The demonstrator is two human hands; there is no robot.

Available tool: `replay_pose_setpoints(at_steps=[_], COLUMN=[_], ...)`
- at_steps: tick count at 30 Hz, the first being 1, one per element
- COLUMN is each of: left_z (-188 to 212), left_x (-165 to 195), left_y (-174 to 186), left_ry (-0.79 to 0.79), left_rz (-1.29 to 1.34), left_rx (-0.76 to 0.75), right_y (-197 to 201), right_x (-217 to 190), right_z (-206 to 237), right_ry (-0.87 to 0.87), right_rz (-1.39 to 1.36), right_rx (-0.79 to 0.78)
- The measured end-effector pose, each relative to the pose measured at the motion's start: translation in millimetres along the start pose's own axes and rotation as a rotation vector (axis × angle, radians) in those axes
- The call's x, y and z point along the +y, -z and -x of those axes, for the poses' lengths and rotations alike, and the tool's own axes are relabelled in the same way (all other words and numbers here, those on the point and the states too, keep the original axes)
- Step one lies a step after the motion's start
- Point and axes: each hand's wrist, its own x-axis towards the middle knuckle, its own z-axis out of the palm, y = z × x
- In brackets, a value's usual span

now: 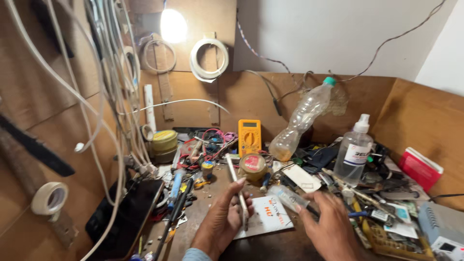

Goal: The person removes the back cover of a smartphone, sets it aside, and uses a small metal tool to scrape residue from the phone's internal frame. The person also briefly handles a plastic bottle and a cotton swab before continuing to scrape the phone's interior.

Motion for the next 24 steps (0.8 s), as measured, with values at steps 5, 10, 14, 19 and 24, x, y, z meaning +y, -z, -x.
replay_pose_setpoints(at_steps=[5, 10, 14, 19, 24], left_z=[-2, 0, -1, -4, -4], left_x=[-4, -6, -7, -8, -10], left_y=[6, 7, 5, 8, 9], left_ry=[-0.044, -0.070, -0.085, -0.069, -0.072], left_rz=[-0.042, -0.042, -0.061, -0.075, -0.083], left_rx=[-0.008, -0.002, -0.002, 0.027, 0.008], right_y=[-3, -6, -5, 14, 33], right_x=[-12, -18, -21, -8, 7], right_z=[-16, -18, -20, -29, -24], right_ry=[0.175, 0.155, 0.090, -0.121, -0.255], right_rz=[0.124, 0.156, 0.119, -0.008, 0.171], right_rx=[-0.116, -0.168, -0.121, -0.050, -0.220])
